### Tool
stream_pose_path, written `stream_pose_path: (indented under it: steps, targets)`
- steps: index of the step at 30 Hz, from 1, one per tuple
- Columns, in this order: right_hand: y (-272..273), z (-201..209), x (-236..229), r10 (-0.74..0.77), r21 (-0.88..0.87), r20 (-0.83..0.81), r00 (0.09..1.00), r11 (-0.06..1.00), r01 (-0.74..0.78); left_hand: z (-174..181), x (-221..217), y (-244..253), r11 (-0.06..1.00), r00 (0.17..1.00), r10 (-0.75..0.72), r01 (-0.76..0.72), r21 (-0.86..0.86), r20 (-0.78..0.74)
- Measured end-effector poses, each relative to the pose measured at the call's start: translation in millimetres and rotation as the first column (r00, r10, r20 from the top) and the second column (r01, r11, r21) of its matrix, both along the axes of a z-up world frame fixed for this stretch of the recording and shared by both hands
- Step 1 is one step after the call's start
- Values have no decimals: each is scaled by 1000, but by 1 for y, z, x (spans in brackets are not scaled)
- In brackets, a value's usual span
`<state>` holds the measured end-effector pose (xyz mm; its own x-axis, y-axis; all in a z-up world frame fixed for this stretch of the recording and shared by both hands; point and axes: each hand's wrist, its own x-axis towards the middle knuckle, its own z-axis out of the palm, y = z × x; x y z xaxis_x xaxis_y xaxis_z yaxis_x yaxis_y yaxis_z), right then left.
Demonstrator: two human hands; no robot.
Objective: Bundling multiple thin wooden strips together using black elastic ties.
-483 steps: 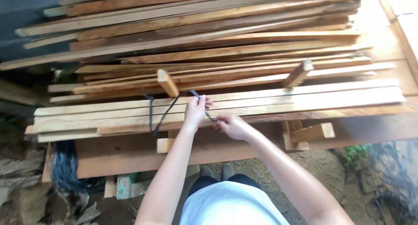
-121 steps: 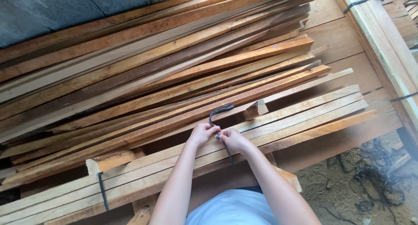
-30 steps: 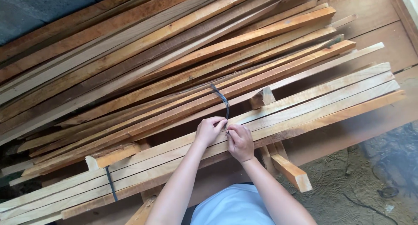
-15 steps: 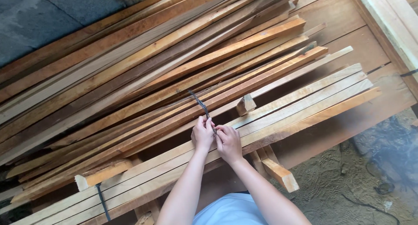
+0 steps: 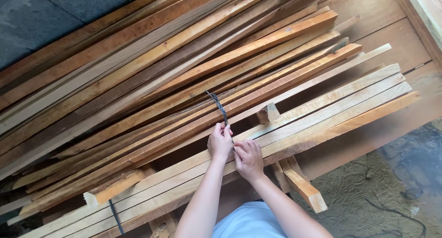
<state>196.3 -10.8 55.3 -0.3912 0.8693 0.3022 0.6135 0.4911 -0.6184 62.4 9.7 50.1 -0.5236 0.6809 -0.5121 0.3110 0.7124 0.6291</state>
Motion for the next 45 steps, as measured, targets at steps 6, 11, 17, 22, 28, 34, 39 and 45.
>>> stream_pose_path:
  steps: [6,11,17,22,28,34,39,45]
  targets:
    - [-2,1,-8,-18,17,90,996,1000,17,-12,-4,-7,983,984,97,-119,142,148]
    - [7,-15,-10,-83,-344,-26,996,937,69,-32,-8,-7,995,990,-11,-2,98,138]
    - [17,4,-25,-230,-655,-142,963,751,82,-42,-30,-4,963,961,-223,191,190,162]
    - [9,16,-15,-146,-550,-213,966,835,5,-36,-35,-7,947,943,-239,174,268,233]
    - [8,21,-6,4,-380,-221,975,921,-90,-23,-38,-5,926,854,-376,342,157,359]
    - [-1,12,-3,33,-285,-205,978,954,-92,-18,-33,-15,928,912,-371,370,40,177]
    - [-16,-19,3,17,-41,42,999,999,-15,-26,-20,-20,895,899,-281,372,246,-335]
    - [-10,-16,-3,-15,50,43,999,999,13,-29,-20,-20,868,908,-226,352,350,-353]
